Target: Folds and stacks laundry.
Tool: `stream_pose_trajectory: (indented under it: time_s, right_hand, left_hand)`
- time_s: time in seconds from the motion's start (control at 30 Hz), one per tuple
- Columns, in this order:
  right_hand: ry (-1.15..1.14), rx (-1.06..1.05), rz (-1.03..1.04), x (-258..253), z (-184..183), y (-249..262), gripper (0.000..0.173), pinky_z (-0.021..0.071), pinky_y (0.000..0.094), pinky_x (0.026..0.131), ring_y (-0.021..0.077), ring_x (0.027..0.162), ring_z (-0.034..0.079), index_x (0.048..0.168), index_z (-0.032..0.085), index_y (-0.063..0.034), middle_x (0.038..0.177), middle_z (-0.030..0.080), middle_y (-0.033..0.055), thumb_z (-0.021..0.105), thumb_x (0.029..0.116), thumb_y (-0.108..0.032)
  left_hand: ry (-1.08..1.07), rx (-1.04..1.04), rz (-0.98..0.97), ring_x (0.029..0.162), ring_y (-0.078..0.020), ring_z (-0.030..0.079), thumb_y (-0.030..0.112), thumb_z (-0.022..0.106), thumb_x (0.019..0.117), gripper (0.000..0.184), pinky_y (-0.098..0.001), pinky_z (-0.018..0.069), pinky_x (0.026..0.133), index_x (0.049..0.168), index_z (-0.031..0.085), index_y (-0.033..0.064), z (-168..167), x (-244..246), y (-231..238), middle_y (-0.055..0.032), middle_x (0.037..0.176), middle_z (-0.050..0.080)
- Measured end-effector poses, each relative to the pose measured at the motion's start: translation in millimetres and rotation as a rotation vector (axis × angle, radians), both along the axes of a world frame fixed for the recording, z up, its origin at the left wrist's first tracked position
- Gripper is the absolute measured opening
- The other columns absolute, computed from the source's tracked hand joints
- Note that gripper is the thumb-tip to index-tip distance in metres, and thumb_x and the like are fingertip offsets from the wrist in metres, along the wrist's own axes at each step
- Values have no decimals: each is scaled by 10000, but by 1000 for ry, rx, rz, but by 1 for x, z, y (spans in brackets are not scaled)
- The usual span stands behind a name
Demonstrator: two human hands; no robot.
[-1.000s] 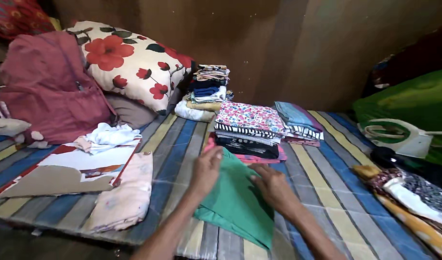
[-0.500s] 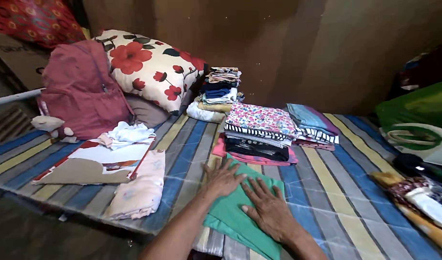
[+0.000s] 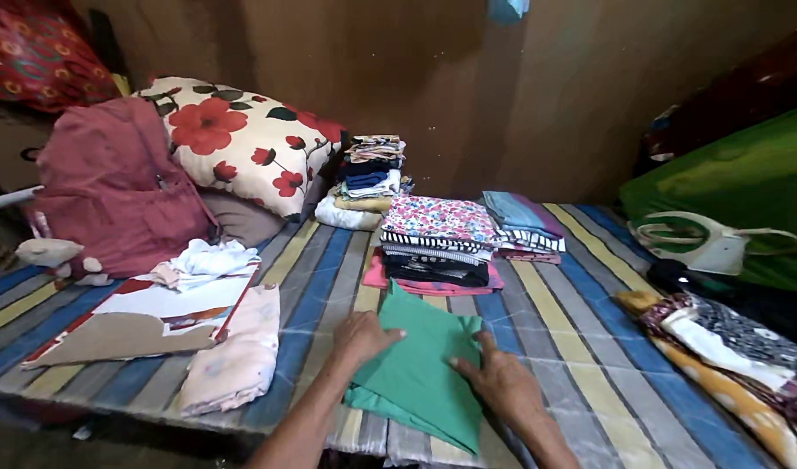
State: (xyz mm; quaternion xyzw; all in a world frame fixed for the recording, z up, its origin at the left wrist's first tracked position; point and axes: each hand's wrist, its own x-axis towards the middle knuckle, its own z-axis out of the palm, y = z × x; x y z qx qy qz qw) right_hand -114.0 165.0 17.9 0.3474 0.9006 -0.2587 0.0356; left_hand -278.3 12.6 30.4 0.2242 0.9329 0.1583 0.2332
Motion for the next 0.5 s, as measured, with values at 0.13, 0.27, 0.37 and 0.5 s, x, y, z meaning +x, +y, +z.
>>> stream_pose_trajectory:
  time_s: [0.13,0.27,0.37,0.5]
  right_hand:
    - [290,-122,-58,-6,-11,-2,646,534,575,844,406,935,693,1478,459,-58,1041,702,239,751,921,-204]
    - [548,-378,-174,-10,-18,9,683,563,485,793,308,856,688,1456,420,-2,1029,677,225,763,866,-31]
    - [652,-394,-260,-4,-14,28,675,579,466,744,292,819,695,1461,421,-2,1015,679,228,735,864,23]
    - [772,-389,-242,2,5,43,603,582,378,670,220,745,694,1405,472,3,995,699,191,714,859,84]
  left_hand:
    - [20,99,12,1257,-401,577,475,711,944,668,-570,439,1060,1340,582,-48,-4,0,3,-258,1297,621]
    - [-65,283,52,1202,-404,601,334,756,938,624,-563,458,1042,1369,528,-57,-8,-3,3,-281,1255,624]
    - [-346,581,119,1116,-356,645,151,747,941,661,-512,541,915,1483,391,24,-19,2,11,-263,1290,606]
    - [-505,680,138,1110,-383,663,-7,702,927,797,-525,589,807,1580,276,157,-23,21,24,-257,1376,563]
